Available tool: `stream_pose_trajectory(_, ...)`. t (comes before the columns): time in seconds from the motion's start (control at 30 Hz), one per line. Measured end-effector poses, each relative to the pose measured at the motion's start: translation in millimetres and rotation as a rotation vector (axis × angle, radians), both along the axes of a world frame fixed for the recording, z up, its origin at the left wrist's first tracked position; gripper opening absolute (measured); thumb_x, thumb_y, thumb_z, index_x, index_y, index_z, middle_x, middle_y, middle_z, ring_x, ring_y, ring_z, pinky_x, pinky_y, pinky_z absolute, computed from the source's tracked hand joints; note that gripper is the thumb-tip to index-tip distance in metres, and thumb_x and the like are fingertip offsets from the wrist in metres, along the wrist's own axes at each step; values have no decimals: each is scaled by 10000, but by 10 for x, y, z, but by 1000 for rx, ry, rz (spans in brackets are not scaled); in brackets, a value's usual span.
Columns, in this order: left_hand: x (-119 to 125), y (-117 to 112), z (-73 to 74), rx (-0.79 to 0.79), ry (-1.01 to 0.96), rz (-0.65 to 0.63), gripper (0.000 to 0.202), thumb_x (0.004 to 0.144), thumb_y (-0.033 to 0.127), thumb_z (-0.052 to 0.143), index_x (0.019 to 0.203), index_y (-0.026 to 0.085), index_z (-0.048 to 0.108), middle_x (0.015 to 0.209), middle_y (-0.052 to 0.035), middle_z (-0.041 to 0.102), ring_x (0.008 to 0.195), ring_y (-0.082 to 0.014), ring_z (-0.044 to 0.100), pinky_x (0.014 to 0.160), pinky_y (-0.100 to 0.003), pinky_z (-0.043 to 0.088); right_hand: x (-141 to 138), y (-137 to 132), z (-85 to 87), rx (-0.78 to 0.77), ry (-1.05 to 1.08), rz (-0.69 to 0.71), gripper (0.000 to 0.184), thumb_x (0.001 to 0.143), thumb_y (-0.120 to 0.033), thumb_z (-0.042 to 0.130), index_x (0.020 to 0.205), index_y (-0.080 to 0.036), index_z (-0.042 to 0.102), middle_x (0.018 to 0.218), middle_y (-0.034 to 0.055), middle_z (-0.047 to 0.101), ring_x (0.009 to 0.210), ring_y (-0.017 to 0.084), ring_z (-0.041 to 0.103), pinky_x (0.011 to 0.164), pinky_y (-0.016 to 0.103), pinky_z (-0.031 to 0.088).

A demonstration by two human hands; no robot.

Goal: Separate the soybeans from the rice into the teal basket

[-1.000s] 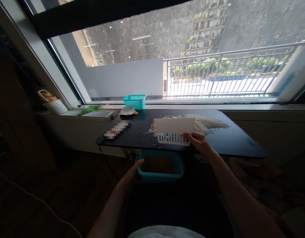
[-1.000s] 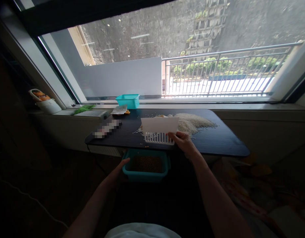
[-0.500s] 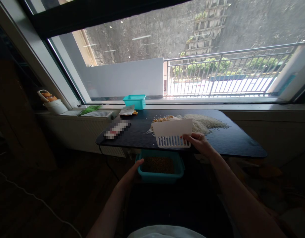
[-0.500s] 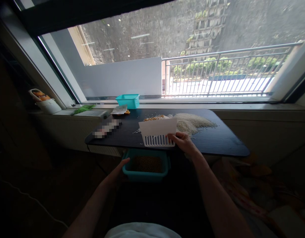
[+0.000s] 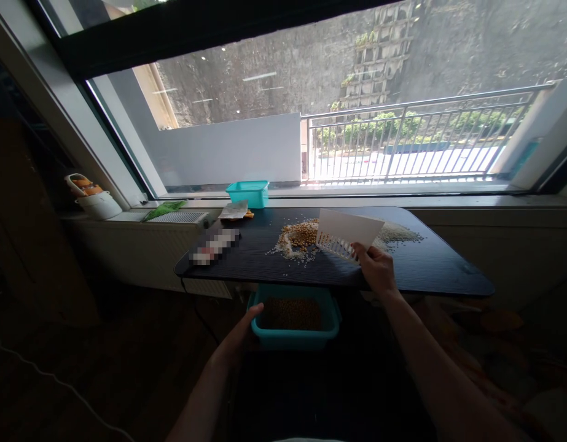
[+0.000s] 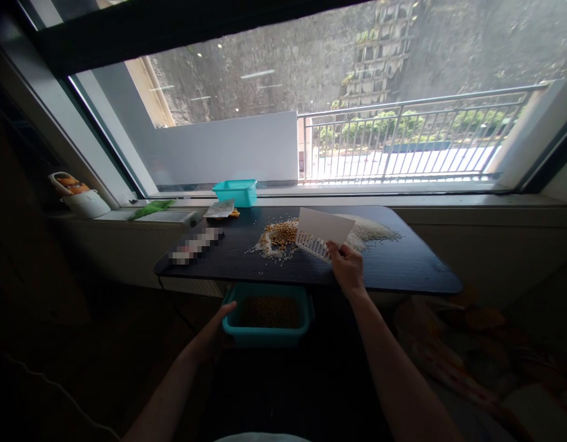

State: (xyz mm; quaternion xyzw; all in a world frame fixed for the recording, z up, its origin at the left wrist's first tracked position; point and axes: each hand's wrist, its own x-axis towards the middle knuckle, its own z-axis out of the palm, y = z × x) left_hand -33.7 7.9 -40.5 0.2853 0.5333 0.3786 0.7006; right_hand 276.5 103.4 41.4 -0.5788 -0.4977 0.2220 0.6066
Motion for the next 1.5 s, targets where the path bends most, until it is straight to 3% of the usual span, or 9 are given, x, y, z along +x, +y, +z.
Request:
stream_pose_trajectory(0.5, -6, 5, -1, -34, -12, 6, 718, 858, 566, 529, 1448, 167, 437, 1311, -182, 638, 1165, -356, 621, 853, -451, 549, -1, -3, 2, -54, -136, 245, 398, 679, -561, 671, 562, -181, 686, 588, 27, 663, 620, 191, 605, 583, 286, 453)
stream_pose_trajectory(0.8, -27, 1, -32, -16, -15, 2, 712, 827, 596, 572, 1425, 224, 470, 1357, -159, 611, 1207, -349, 594, 857, -450, 551, -24, -36, 53, -43, -147, 308, 391, 662, -559, 681, 523, -193, 666, 560, 25, 651, 594, 191, 593, 573, 297, 464)
stream_pose_trajectory(1.17, -24, 2, -23, -26, -17, -12, 732, 846, 584, 539, 1460, 203, 418, 1384, -163, 589, 1228, -348, 578, 887, -453, 532, -3, -37, 43, -41, -124, 275, 436, 676, -590, 656, 549, -173, 669, 532, 18, 597, 549, 155, 514, 522, 275, 386)
stream_pose_trajectory(1.37, -24, -7, -21, 2, -14, -8, 736, 834, 593, 558, 1447, 203, 440, 1375, -160, 597, 1225, -352, 578, 878, -458, 535, -22, -71, 87, -35, -121, 311, 443, 658, -600, 673, 522, -179, 651, 537, 18, 604, 557, 159, 521, 529, 278, 409)
stream_pose_trajectory(1.5, -20, -11, -4, 1, -3, -9, 727, 831, 602, 555, 1431, 205, 457, 1371, -160, 599, 1244, -348, 563, 878, -452, 534, -3, -76, 81, -9, -59, 244, 404, 686, -562, 655, 560, -178, 668, 541, 15, 598, 555, 154, 511, 535, 280, 412)
